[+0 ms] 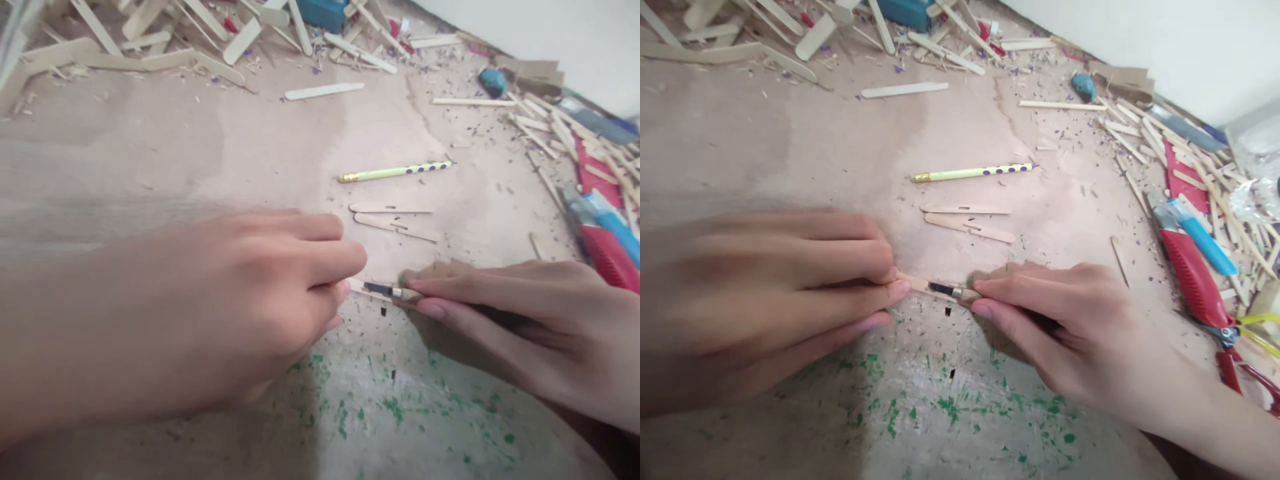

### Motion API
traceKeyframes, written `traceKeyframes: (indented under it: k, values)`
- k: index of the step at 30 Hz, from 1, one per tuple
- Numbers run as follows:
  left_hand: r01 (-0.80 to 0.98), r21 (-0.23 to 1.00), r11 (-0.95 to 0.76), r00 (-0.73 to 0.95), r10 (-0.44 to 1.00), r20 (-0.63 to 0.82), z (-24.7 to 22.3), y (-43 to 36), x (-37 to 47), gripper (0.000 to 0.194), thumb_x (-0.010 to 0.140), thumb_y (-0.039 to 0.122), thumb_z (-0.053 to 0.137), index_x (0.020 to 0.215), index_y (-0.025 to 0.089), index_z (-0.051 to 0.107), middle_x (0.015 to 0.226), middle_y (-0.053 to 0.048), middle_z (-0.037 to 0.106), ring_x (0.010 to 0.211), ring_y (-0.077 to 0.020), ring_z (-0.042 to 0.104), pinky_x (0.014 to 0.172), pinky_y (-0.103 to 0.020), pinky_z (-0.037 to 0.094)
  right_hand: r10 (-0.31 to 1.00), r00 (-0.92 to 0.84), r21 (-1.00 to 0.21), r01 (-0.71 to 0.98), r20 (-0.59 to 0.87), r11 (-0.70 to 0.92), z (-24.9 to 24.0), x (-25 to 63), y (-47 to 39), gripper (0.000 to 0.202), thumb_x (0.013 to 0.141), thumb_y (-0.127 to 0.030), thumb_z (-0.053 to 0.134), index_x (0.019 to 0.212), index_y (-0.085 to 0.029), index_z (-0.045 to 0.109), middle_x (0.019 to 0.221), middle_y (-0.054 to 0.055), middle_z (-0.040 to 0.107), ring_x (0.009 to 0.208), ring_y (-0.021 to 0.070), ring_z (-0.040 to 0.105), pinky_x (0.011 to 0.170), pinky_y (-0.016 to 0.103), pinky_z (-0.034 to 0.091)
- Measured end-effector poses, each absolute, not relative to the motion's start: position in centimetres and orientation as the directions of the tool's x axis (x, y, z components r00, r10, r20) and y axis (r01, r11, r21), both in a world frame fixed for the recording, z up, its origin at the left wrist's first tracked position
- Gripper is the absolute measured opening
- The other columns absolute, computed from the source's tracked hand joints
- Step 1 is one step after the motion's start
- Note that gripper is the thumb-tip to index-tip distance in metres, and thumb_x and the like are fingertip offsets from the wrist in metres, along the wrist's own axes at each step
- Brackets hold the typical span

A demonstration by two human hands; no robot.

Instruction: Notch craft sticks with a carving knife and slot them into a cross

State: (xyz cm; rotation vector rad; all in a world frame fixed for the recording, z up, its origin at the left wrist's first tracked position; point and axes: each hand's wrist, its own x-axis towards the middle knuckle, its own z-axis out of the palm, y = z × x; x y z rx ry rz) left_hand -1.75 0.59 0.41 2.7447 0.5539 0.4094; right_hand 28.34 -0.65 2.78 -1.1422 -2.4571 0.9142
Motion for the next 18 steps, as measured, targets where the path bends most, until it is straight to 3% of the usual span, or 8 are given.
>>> traceKeyframes:
  k: [5,10,14,18]
  values:
    - [0.315,0.356,-0.88,0.889,0.406,0.214,0.57,0.81,-1.78,0.026,0.1,0.011,0.051,0.082,0.02,0.068,0.096,-0.004,0.059,0.089,-0.0223,0.058,0.073,-0.038,0.053,0.755,-0.655,-0.655,0.569,0.006,0.498,2.49,28.76,-0.54,0.017,0.102,-0.017,0.071,0.114,-0.025,0.08,0.097,0.001,0.087,0.08,0.0214,0.085,0.056,0.027,0.064]
    - [0.323,0.318,-0.892,0.899,0.394,0.193,0.51,0.62,-1.74,0.035,0.108,0.019,0.049,0.075,0.02,0.06,0.096,-0.002,0.056,0.087,-0.0191,0.054,0.071,-0.033,0.049,0.752,-0.658,-0.674,0.543,0.029,0.501,2.58,28.66,-0.64,0.016,0.101,-0.017,0.073,0.113,-0.026,0.08,0.094,-0.001,0.087,0.08,0.0201,0.085,0.056,0.026,0.063]
    - [0.34,0.333,-0.879,0.895,0.411,0.171,0.38,0.65,-1.69,0.036,0.112,0.02,0.044,0.086,0.019,0.068,0.099,-0.001,0.058,0.094,-0.0194,0.059,0.077,-0.033,0.052,0.778,-0.628,-0.658,0.598,-0.03,0.458,2.77,28.26,-0.51,0.012,0.103,-0.02,0.071,0.107,-0.024,0.082,0.091,0.0,0.087,0.078,0.0207,0.085,0.053,0.025,0.063]
    - [0.333,0.354,-0.874,0.892,0.414,0.183,0.32,0.72,-1.91,0.029,0.109,0.019,0.048,0.102,0.018,0.076,0.1,-0.002,0.063,0.094,-0.0206,0.063,0.075,-0.033,0.054,0.757,-0.654,-0.671,0.56,0.003,0.487,2.74,28.03,-0.1,0.012,0.102,-0.019,0.073,0.107,-0.025,0.083,0.091,0.0,0.087,0.079,0.0201,0.085,0.055,0.024,0.064]
